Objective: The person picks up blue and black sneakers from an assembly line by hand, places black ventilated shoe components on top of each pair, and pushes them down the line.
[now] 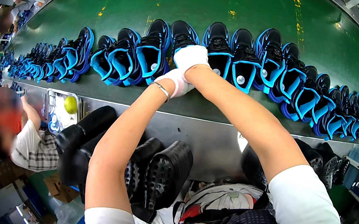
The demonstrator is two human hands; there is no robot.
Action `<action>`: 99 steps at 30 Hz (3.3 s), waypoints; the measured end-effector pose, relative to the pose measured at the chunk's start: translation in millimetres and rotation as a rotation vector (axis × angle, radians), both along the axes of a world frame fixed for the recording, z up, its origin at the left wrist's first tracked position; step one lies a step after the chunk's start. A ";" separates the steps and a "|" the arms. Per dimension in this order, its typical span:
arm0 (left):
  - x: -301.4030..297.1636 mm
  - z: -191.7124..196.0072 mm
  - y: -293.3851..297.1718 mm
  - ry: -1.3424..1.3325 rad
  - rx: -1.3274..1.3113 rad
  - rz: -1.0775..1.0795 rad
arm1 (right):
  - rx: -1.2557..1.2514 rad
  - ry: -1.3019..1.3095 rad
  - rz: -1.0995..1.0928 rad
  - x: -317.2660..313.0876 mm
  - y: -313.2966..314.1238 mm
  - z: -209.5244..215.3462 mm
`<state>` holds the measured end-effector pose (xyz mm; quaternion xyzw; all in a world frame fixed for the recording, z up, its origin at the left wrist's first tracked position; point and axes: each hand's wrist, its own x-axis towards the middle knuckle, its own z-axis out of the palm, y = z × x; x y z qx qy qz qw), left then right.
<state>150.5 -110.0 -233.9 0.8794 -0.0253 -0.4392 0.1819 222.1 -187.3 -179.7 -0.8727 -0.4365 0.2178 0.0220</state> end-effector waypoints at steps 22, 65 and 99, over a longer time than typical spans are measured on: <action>17.9 72.5 18.1 -0.421 0.170 0.772 | 0.131 0.254 -0.265 38.8 -26.4 18.1; 71.5 5.9 -159.5 -0.369 0.225 0.377 | -0.099 -0.009 0.163 70.7 -296.9 -24.5; -46.9 89.0 -286.6 -0.528 -0.522 0.828 | 0.005 -0.040 -0.942 -122.0 -779.5 71.4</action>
